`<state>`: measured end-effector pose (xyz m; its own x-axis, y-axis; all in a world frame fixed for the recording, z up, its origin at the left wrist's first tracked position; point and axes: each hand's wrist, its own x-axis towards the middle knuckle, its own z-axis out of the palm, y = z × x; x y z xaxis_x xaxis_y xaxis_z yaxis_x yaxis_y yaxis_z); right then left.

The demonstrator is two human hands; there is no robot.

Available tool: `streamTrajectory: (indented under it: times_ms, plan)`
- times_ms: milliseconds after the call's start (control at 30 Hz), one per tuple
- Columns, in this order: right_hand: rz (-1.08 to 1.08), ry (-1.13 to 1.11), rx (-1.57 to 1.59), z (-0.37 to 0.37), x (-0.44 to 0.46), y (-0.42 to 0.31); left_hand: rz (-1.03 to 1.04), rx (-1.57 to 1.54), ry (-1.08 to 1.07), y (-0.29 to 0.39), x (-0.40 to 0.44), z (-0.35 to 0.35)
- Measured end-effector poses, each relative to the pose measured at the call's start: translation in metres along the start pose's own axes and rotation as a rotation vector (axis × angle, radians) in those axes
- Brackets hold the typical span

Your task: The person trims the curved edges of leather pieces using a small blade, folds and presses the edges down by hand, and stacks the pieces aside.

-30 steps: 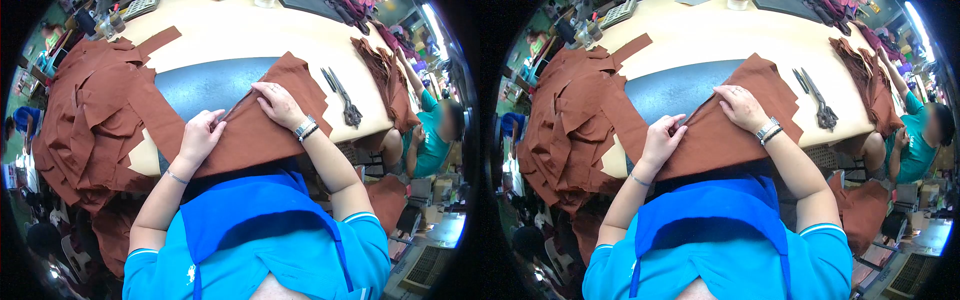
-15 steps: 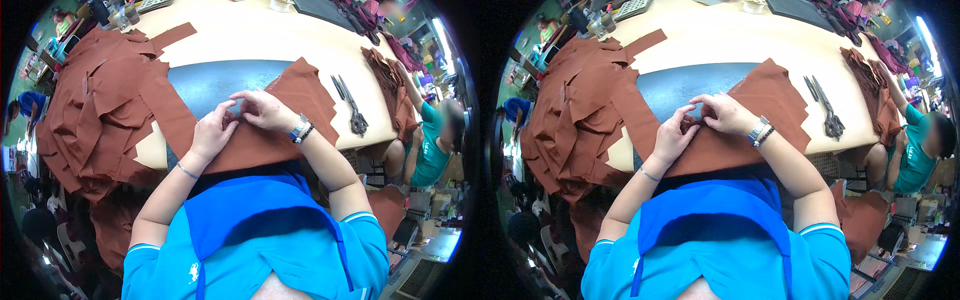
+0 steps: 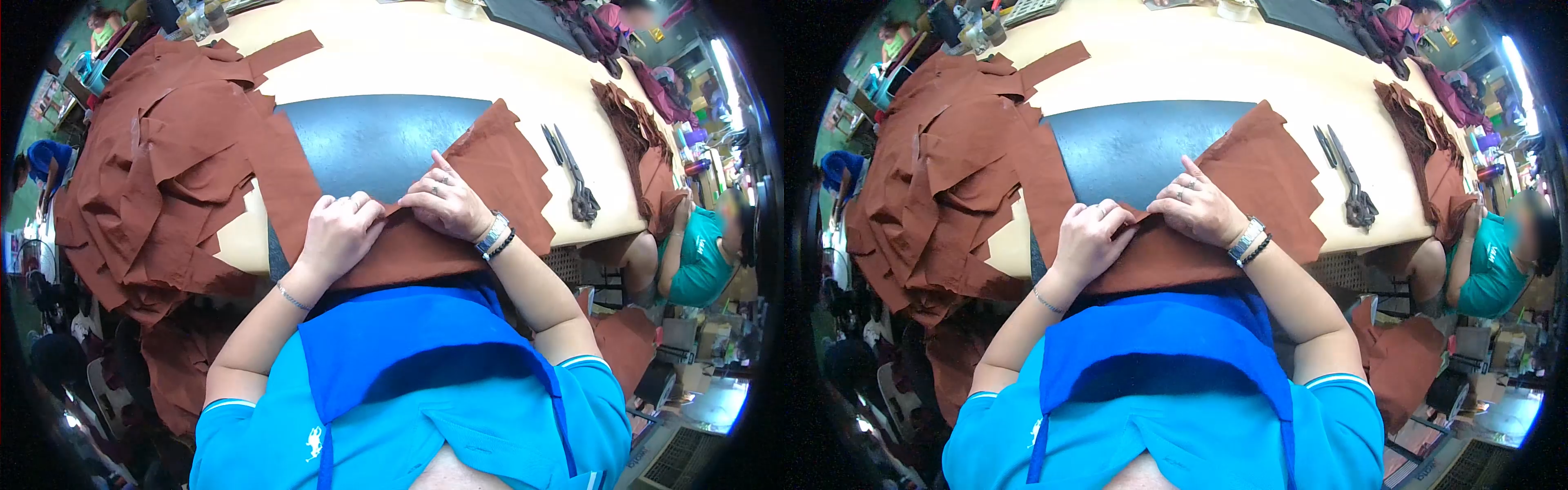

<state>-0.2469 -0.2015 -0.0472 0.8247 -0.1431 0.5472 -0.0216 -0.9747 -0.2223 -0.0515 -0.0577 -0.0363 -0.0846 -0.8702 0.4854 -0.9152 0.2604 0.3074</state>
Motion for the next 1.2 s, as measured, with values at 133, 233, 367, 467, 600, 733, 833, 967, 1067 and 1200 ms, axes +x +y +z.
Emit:
streamTrajectory:
  times_ms: [133, 233, 367, 467, 600, 733, 833, 967, 1067, 1200]
  plan:
    - [-0.016, 0.064, -0.042, -0.001, -0.004, -0.003, -0.033, -0.03, -0.052, 0.008, -0.005, -0.011]
    - [-0.022, 0.125, -0.088, 0.0, -0.003, -0.003, -0.131, -0.198, -0.082, 0.014, -0.001, -0.019]
    - [-0.027, 0.118, -0.072, -0.007, -0.015, -0.014, -0.351, -0.406, -0.087, 0.006, 0.01, -0.024]
    - [0.052, -0.007, -0.06, -0.018, -0.024, -0.03, -0.533, -0.505, -0.147, -0.009, 0.011, -0.018]
    - [0.239, -0.18, -0.02, -0.032, -0.032, -0.036, -0.526, -0.432, -0.246, -0.024, 0.015, -0.013]
    - [0.343, -0.062, 0.033, -0.032, -0.025, -0.014, -0.403, -0.312, -0.325, -0.024, 0.031, -0.011]
    - [0.412, 0.095, -0.018, -0.028, -0.011, 0.011, -0.371, -0.292, -0.356, -0.025, 0.049, 0.003]
    - [0.411, 0.093, 0.011, -0.019, -0.007, 0.029, -0.419, -0.36, -0.328, -0.021, 0.063, 0.018]
    - [0.419, 0.071, 0.024, -0.012, -0.014, 0.032, -0.399, -0.41, -0.289, -0.025, 0.056, 0.022]
    - [0.354, 0.073, -0.015, -0.011, -0.016, 0.034, -0.211, -0.399, -0.107, -0.031, 0.039, 0.028]
